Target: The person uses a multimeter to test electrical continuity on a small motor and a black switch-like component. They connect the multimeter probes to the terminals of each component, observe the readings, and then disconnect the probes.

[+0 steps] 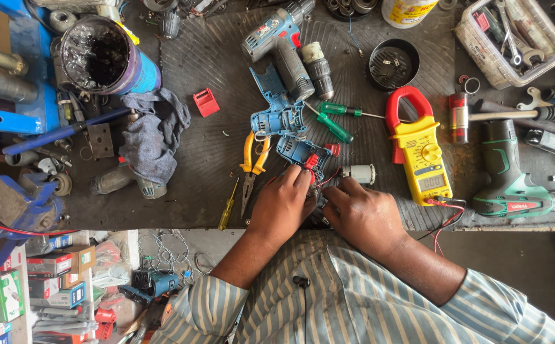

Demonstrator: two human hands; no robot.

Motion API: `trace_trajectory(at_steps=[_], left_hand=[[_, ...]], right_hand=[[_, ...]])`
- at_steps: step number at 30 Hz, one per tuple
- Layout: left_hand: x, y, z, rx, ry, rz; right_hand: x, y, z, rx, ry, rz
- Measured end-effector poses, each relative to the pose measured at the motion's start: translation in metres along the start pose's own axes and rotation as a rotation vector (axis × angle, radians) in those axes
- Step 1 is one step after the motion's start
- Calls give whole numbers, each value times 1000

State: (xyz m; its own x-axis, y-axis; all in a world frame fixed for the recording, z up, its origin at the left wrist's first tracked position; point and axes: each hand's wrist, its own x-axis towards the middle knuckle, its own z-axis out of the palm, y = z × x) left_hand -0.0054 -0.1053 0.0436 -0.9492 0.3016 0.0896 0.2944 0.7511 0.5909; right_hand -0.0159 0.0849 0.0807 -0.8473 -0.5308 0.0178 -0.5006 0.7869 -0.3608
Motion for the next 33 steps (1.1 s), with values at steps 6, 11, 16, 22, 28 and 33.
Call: trace_trajectory(at_steps=[6,11,16,22,28,33], left_hand=[[0,-1,1,0,1,6],[-1,-2,2,11,3,10],[-2,-2,2,1,8,8],[-3,-2,2,-16,7,-14],[-1,3,-6,-33,6,-40],[-6,1,-29,-78,190,-76]], right_hand=[[0,1,1,11,12,-6],[-1,-1,1,23,8,7],[-1,0,2,47,22,2],[-3,1,4,52,13,3],[-2,1,3,84,26,9],[-7,15,-8,345,149,49]])
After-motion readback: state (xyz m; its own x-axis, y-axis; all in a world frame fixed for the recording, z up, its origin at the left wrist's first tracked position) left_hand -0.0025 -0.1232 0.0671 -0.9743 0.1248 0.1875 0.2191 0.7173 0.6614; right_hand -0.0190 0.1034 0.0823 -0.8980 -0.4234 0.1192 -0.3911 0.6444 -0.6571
